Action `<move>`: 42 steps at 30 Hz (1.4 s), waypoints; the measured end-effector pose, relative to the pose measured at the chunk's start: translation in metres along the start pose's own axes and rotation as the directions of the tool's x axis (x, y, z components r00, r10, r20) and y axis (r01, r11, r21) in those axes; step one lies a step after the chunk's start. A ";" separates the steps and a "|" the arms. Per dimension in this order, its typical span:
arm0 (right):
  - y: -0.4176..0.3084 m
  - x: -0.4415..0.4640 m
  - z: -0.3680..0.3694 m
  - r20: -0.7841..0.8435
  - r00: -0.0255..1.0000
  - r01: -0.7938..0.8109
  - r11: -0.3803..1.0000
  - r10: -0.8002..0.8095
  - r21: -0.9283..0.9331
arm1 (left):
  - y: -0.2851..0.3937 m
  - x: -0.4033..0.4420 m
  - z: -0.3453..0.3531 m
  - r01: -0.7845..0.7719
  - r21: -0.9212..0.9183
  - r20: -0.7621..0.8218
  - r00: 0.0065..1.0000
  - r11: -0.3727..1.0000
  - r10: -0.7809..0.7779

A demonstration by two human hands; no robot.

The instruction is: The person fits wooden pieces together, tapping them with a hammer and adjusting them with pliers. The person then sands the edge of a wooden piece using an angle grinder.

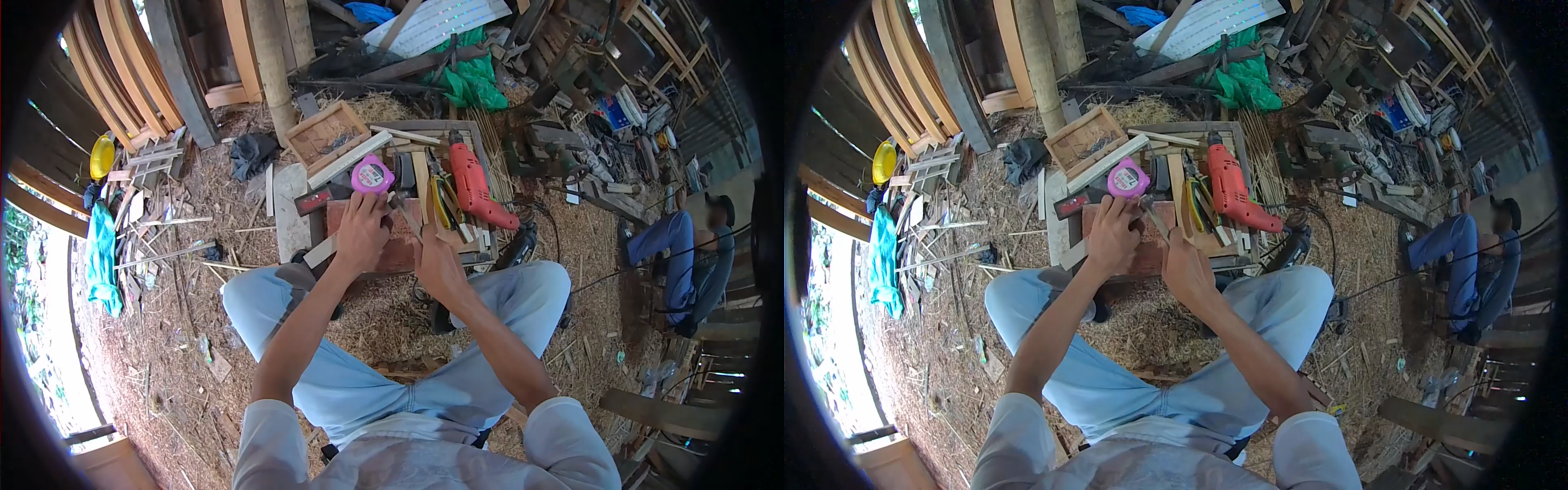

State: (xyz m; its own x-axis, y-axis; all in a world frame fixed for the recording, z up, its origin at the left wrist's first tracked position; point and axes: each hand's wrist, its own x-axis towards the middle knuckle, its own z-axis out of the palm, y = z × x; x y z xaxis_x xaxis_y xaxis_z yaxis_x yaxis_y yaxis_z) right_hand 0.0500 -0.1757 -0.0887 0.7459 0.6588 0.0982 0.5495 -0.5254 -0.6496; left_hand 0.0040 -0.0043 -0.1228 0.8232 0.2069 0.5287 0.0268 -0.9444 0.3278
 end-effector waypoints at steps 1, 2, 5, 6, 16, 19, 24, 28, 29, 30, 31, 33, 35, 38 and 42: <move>0.004 0.000 0.003 0.036 0.999 -0.021 1.000 0.021 -0.008 | 0.000 0.001 0.000 -0.006 0.002 -0.002 1.000 1.000 0.006; 0.006 0.002 0.004 0.071 0.997 -0.039 0.999 0.040 -0.017 | 0.001 0.002 0.000 -0.005 0.014 -0.006 1.000 1.000 0.005; -0.007 0.002 -0.004 0.002 1.000 -0.004 1.000 0.004 0.016 | -0.002 -0.001 0.004 0.005 0.022 -0.029 1.000 1.000 -0.004; -0.003 0.001 -0.001 0.001 1.000 -0.008 1.000 0.008 0.016 | -0.002 -0.001 0.006 0.006 0.016 -0.049 0.999 1.000 -0.005; 0.010 0.003 0.002 0.034 0.999 -0.028 0.999 0.028 -0.016 | 0.002 -0.002 0.001 0.006 0.096 0.088 0.996 0.995 -0.015; 0.015 0.005 0.003 0.031 0.999 -0.034 0.999 0.034 0.001 | 0.005 -0.002 0.000 0.043 0.017 -0.024 0.999 0.999 -0.043; -0.004 0.006 -0.015 -0.020 1.000 0.019 0.999 -0.018 0.043 | -0.002 -0.003 0.005 0.065 -0.078 0.052 0.997 0.995 -0.062; 0.006 0.000 -0.001 -0.019 0.999 0.047 0.999 -0.047 -0.001 | -0.002 -0.005 0.006 0.026 -0.096 0.000 1.000 0.995 -0.026; 0.012 -0.002 0.004 0.038 0.999 0.010 1.000 -0.009 -0.028 | 0.001 -0.005 0.005 0.030 -0.088 -0.011 0.999 0.996 -0.031; 0.011 -0.002 0.002 0.037 0.999 0.008 1.000 -0.007 -0.027 | 0.004 -0.005 0.003 0.034 -0.081 -0.020 0.999 0.996 -0.036; 0.010 -0.002 -0.002 0.048 0.999 -0.011 1.000 0.012 -0.012 | 0.004 -0.004 0.001 0.034 -0.082 -0.021 0.999 0.996 -0.036; 0.002 -0.004 -0.008 0.071 0.997 -0.030 1.000 0.030 0.002 | 0.005 -0.006 -0.001 0.006 -0.042 0.013 1.000 0.999 -0.005; -0.008 -0.006 -0.012 -0.051 0.998 0.045 0.998 -0.043 0.036 | 0.000 -0.007 0.004 -0.007 -0.032 0.013 1.000 0.999 0.007; 0.005 -0.006 0.002 0.064 0.998 -0.001 0.999 0.004 -0.049 | -0.002 -0.011 0.013 -0.031 -0.002 0.011 0.999 1.000 0.031; 0.003 -0.004 -0.002 0.060 0.998 0.000 1.000 -0.001 0.009 | -0.003 -0.010 0.012 -0.060 0.061 0.014 0.998 0.996 0.059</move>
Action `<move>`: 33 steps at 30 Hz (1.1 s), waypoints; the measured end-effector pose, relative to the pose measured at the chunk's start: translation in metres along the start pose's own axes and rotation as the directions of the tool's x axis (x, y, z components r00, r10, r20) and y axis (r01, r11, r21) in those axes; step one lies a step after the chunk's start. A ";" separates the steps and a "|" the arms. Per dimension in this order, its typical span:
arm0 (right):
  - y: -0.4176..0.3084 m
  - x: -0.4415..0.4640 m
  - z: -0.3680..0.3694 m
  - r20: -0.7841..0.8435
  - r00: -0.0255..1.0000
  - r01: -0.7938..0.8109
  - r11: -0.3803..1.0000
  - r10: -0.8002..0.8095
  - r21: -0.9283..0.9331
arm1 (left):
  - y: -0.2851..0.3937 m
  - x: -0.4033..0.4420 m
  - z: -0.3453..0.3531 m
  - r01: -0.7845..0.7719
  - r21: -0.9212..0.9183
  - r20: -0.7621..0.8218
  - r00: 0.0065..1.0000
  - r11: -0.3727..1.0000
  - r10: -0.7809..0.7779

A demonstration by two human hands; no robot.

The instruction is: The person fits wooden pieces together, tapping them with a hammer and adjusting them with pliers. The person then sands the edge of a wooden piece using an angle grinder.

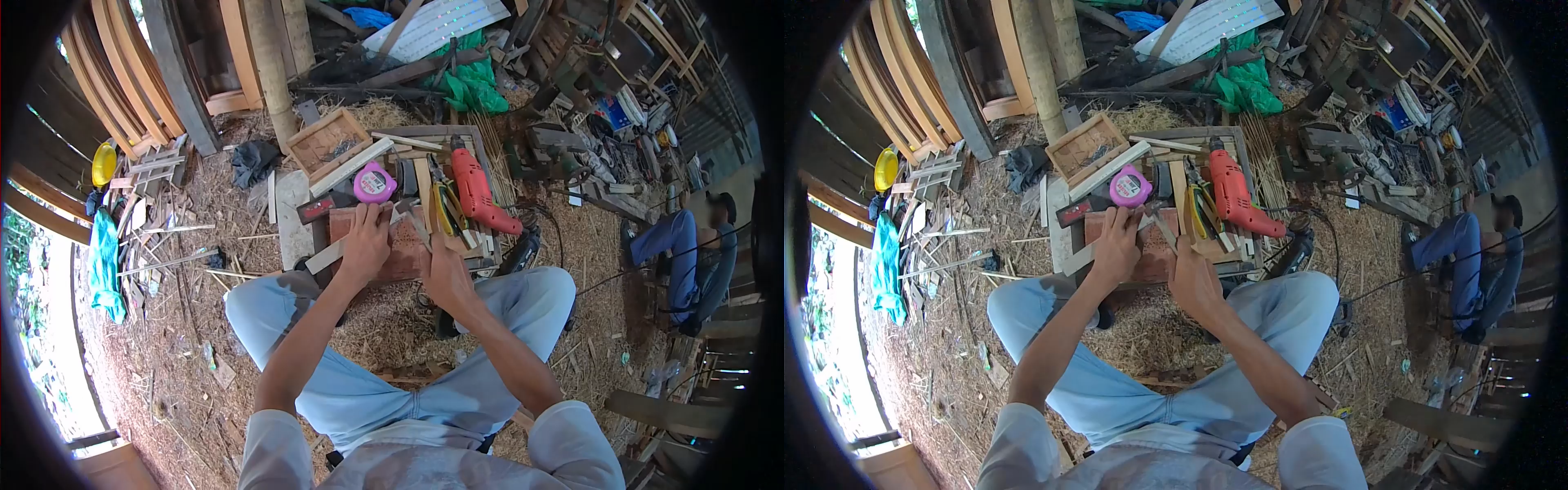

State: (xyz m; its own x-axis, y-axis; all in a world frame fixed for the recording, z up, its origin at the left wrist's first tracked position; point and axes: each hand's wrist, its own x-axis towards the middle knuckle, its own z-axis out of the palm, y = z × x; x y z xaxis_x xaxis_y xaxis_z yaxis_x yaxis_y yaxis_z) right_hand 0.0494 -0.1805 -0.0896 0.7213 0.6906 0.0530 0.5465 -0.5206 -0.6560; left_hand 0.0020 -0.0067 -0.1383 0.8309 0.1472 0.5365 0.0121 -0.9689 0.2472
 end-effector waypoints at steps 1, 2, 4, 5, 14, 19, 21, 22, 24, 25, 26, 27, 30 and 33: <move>-0.004 0.000 -0.001 -0.019 1.000 -0.016 1.000 0.016 -0.003 | -0.001 0.001 0.000 0.000 -0.001 0.001 1.000 1.000 0.000; -0.005 -0.002 -0.002 -0.036 0.999 -0.036 0.999 0.036 -0.005 | 0.000 0.000 0.001 0.007 0.006 0.010 1.000 1.000 -0.007; 0.001 -0.002 0.001 0.004 0.998 -0.057 0.998 0.057 -0.013 | 0.002 0.000 -0.001 0.006 0.012 0.016 1.000 1.000 -0.006; 0.002 0.000 0.001 0.040 0.997 -0.069 0.997 0.070 -0.021 | 0.002 0.000 -0.004 -0.006 0.029 0.031 1.000 1.000 0.005; -0.004 0.001 -0.005 0.047 0.994 -0.098 0.994 0.101 -0.050 | 0.000 0.006 -0.006 0.012 0.023 0.087 0.996 1.000 -0.014; -0.008 -0.002 0.001 -0.041 0.997 -0.064 0.996 0.061 -0.056 | -0.003 0.000 0.000 -0.027 0.006 -0.007 1.000 1.000 0.027; -0.005 -0.003 0.002 -0.026 0.996 -0.086 0.991 0.084 -0.100 | 0.001 0.002 -0.004 0.002 0.048 0.038 0.999 0.999 -0.004; -0.007 -0.001 -0.001 0.016 0.996 -0.087 0.990 0.089 -0.110 | 0.000 0.005 -0.005 -0.006 0.049 0.032 0.999 0.999 0.004; -0.009 -0.002 -0.003 0.071 0.993 -0.082 0.989 0.092 -0.124 | -0.001 0.002 -0.006 -0.012 0.049 0.046 0.999 0.999 0.010; -0.009 -0.004 -0.001 -0.017 1.000 -0.025 0.996 0.024 -0.091 | -0.003 0.003 -0.004 -0.012 0.049 0.046 0.999 0.999 0.010; -0.009 -0.004 0.000 -0.105 0.994 0.034 0.997 -0.041 -0.063 | -0.005 0.003 -0.002 -0.008 0.006 0.037 0.999 1.000 0.007; -0.007 -0.003 0.002 -0.101 0.994 0.032 0.998 -0.038 -0.061 | -0.005 0.003 -0.003 -0.002 -0.036 0.031 1.000 0.999 0.003; -0.001 0.000 0.004 0.004 0.999 -0.033 0.995 0.034 -0.097 | 0.000 0.005 -0.012 -0.022 0.037 0.112 0.994 0.999 0.018; -0.008 0.002 -0.004 0.070 0.993 -0.084 0.991 0.092 -0.104 | -0.004 0.005 -0.005 -0.017 0.032 0.040 0.999 0.999 0.016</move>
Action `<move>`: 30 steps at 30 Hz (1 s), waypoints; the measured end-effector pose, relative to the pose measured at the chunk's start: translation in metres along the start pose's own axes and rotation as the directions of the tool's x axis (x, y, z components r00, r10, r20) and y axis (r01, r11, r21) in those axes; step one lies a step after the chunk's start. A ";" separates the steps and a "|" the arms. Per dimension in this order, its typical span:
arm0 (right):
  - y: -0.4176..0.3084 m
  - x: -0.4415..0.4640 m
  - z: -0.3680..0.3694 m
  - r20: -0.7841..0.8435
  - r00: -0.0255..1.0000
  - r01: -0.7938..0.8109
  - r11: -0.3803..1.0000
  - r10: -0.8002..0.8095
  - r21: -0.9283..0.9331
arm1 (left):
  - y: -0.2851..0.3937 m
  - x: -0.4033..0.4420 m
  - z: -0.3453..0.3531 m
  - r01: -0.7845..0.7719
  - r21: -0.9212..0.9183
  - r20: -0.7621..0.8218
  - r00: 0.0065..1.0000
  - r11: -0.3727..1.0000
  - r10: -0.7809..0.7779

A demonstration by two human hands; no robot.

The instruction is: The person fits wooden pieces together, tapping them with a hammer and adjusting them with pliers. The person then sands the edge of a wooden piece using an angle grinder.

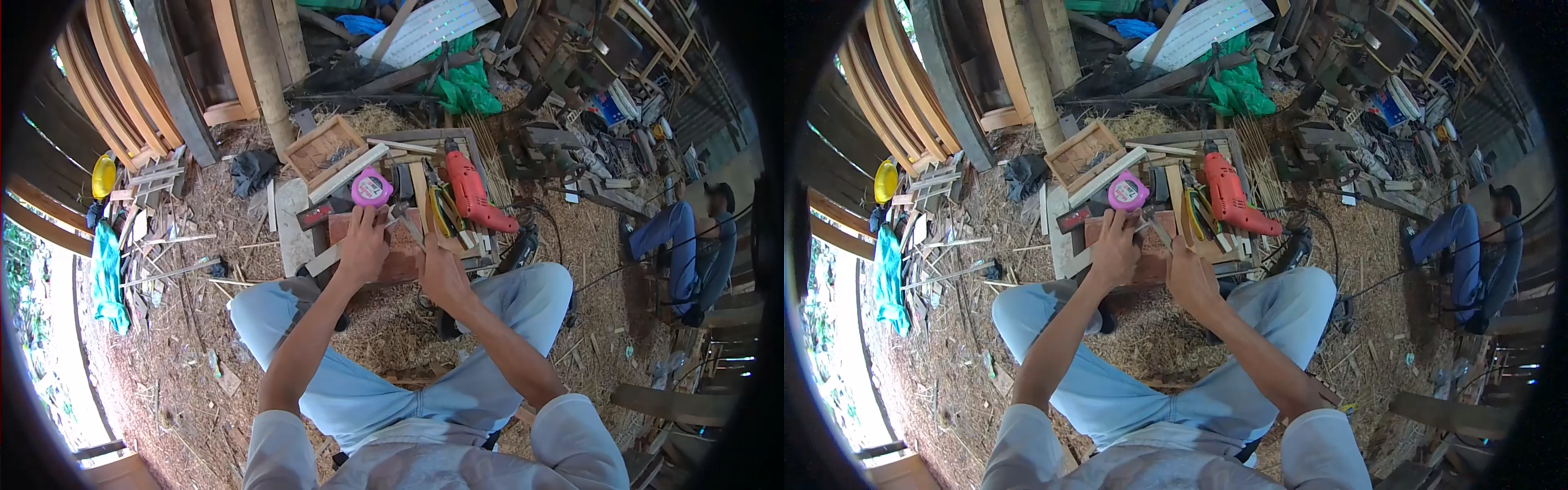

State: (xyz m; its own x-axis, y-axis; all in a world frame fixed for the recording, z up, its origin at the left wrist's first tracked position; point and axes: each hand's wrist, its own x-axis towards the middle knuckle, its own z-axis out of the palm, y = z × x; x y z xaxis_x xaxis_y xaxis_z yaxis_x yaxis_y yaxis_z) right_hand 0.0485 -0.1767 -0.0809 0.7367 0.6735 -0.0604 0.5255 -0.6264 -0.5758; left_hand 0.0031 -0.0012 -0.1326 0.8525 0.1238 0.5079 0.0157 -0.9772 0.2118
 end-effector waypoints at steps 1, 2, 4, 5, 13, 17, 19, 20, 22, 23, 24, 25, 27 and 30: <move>-0.003 -0.003 0.000 -0.100 0.993 0.067 0.998 -0.065 0.014 | -0.002 0.000 0.003 0.001 0.000 -0.001 1.000 1.000 -0.001; -0.004 -0.006 0.001 -0.196 0.972 0.133 0.991 -0.127 0.021 | -0.003 0.000 0.006 0.002 -0.049 -0.036 0.999 0.999 -0.004; 0.007 0.000 0.013 -0.124 0.989 0.081 0.997 -0.080 0.002 | 0.000 -0.003 0.001 0.004 -0.098 -0.061 0.998 0.995 -0.010; 0.012 0.002 0.016 -0.062 0.997 0.035 0.999 -0.036 -0.024 | 0.003 -0.002 -0.005 0.001 -0.060 -0.023 1.000 0.998 -0.002; 0.019 0.014 -0.007 -0.236 0.972 0.043 0.987 -0.005 0.155 | 0.003 0.005 -0.004 0.111 -0.054 0.102 0.989 0.992 -0.105; 0.032 0.020 -0.010 -0.336 0.941 0.047 0.970 0.037 0.238 | 0.004 0.017 -0.010 0.157 -0.239 0.026 0.988 0.958 -0.155; 0.035 0.024 -0.014 -0.315 0.948 0.111 0.891 0.038 0.441 | 0.011 0.029 -0.025 0.155 -0.386 0.009 0.986 0.910 -0.164; 0.035 0.025 -0.014 -0.284 0.959 0.169 0.764 0.019 0.622 | 0.015 0.033 -0.037 0.245 -0.517 0.092 0.968 0.820 -0.232; 0.013 0.014 -0.035 -0.214 0.973 0.097 0.692 0.086 0.715 | 0.021 0.036 -0.054 0.340 -0.621 0.196 0.940 0.706 -0.281; 0.005 0.009 -0.044 -0.072 0.991 -0.002 0.557 0.110 0.830 | 0.023 0.035 -0.059 0.391 -0.681 0.280 0.920 0.619 -0.273; 0.001 0.006 -0.050 0.071 0.992 -0.109 0.407 0.107 0.907 | 0.026 0.035 -0.064 0.440 -0.728 0.358 0.898 0.525 -0.256; -0.001 0.004 -0.051 0.076 0.991 -0.116 0.403 0.114 0.908 | 0.031 0.036 -0.070 0.447 -0.726 0.367 0.895 0.523 -0.255; -0.004 0.002 -0.052 0.019 1.000 -0.018 0.415 0.002 0.910 | 0.040 0.038 -0.081 0.391 -0.793 0.358 0.919 0.467 -0.162; -0.002 -0.001 -0.056 0.129 0.992 -0.118 0.433 0.004 0.894 | 0.044 0.036 -0.088 0.374 -0.806 0.349 0.926 0.459 -0.142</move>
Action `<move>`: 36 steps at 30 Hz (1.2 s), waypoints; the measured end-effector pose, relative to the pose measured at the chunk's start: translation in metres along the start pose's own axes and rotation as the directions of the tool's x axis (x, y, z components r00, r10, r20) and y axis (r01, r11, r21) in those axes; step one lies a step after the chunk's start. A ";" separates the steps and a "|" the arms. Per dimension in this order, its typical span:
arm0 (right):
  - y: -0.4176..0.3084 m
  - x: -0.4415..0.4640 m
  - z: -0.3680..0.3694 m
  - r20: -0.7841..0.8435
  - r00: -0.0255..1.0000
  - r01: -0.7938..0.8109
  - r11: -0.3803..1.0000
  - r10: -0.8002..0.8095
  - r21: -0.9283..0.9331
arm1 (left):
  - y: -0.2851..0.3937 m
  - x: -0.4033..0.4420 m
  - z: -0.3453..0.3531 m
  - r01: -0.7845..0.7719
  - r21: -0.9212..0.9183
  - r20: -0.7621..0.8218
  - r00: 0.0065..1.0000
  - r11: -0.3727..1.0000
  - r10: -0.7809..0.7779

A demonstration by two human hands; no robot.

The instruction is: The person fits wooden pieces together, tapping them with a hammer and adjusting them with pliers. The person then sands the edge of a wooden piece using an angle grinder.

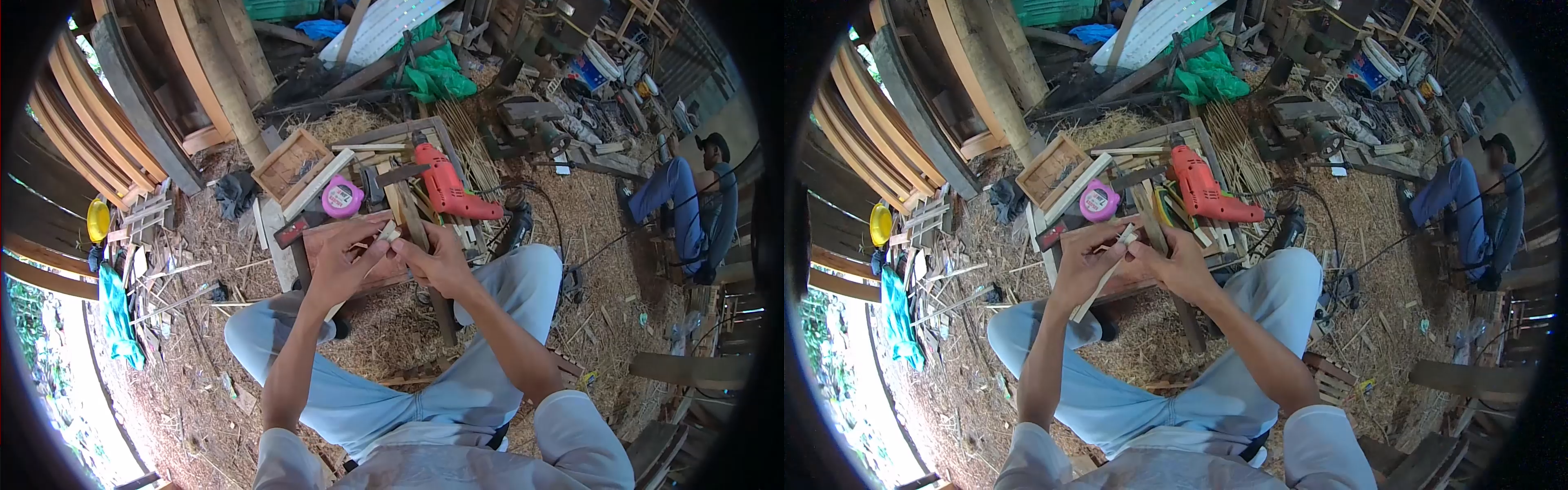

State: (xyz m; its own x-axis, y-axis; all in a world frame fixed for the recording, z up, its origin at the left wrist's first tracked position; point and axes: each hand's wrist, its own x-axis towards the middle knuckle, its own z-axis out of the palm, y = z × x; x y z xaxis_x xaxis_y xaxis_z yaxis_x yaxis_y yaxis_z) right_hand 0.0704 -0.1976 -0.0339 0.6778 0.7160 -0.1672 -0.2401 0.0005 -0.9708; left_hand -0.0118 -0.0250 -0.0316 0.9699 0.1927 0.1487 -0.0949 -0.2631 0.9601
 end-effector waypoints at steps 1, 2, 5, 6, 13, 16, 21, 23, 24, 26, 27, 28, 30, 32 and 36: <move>0.000 -0.001 -0.001 -0.001 1.000 -0.006 1.000 0.006 0.002 | -0.001 -0.002 0.000 0.006 -0.002 0.001 1.000 1.000 -0.006; 0.001 -0.001 -0.002 0.020 1.000 -0.015 0.998 0.014 0.061 | -0.002 -0.003 -0.001 0.040 -0.063 0.019 0.999 0.997 -0.039; 0.000 -0.001 0.001 0.004 1.000 0.006 0.990 -0.006 0.142 | -0.005 -0.005 -0.001 0.064 -0.138 0.045 0.997 0.988 -0.059; 0.000 0.000 0.002 -0.032 0.999 0.041 0.986 -0.036 0.164 | -0.005 -0.005 -0.001 0.050 -0.150 0.050 0.998 0.987 -0.043; 0.001 -0.001 0.002 -0.044 0.999 0.020 0.992 -0.014 0.123 | 0.002 -0.008 0.002 0.183 -0.206 0.051 0.983 0.961 -0.177; 0.002 -0.002 0.000 -0.042 0.999 0.030 0.992 -0.025 0.120 | 0.007 -0.008 0.002 0.123 -0.218 0.052 0.992 0.968 -0.114; 0.001 0.000 0.000 -0.056 0.990 0.136 0.987 -0.132 0.090 | 0.009 -0.008 0.003 0.001 -0.053 -0.015 1.000 0.999 -0.002; -0.003 -0.003 0.000 -0.041 0.994 0.107 0.991 -0.104 0.078 | 0.008 -0.007 0.004 -0.071 0.010 -0.030 0.997 0.997 0.071; -0.005 -0.004 0.000 -0.025 0.997 0.077 0.995 -0.075 0.065 | 0.008 -0.007 0.005 -0.140 0.074 -0.042 0.989 0.987 0.144; -0.004 -0.003 0.004 -0.030 0.992 0.124 0.990 -0.122 0.073 | 0.012 -0.008 0.008 -0.152 0.107 -0.063 0.985 0.983 0.159; -0.004 -0.004 0.005 -0.037 0.985 0.170 0.982 -0.168 0.082 | 0.013 -0.008 0.010 -0.163 0.139 -0.081 0.981 0.977 0.175; -0.002 -0.002 0.004 -0.037 0.985 0.171 0.982 -0.169 0.081 | 0.013 -0.008 0.011 -0.164 0.139 -0.081 0.981 0.977 0.177; 0.006 0.003 0.000 -0.054 0.987 0.150 0.986 -0.153 -0.070 | 0.010 -0.007 0.013 -0.135 0.180 -0.097 0.983 0.974 0.154; 0.004 0.008 0.001 -0.074 0.989 0.121 0.990 -0.126 -0.069 | 0.014 -0.005 0.014 -0.141 0.300 -0.101 0.979 0.944 0.179; 0.016 0.021 0.000 -0.166 0.968 0.115 0.918 -0.190 -0.380 | -0.026 0.000 0.002 -0.178 0.391 -0.061 0.974 0.903 0.218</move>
State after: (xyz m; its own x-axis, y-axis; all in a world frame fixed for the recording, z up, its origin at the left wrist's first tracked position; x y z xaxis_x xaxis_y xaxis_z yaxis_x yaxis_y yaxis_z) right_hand 0.0811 -0.1822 -0.0527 0.8166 0.5772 -0.0064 0.1214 -0.1825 -0.9757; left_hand -0.0092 -0.0201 -0.0572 0.9103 0.1877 0.3688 -0.1709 -0.6412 0.7481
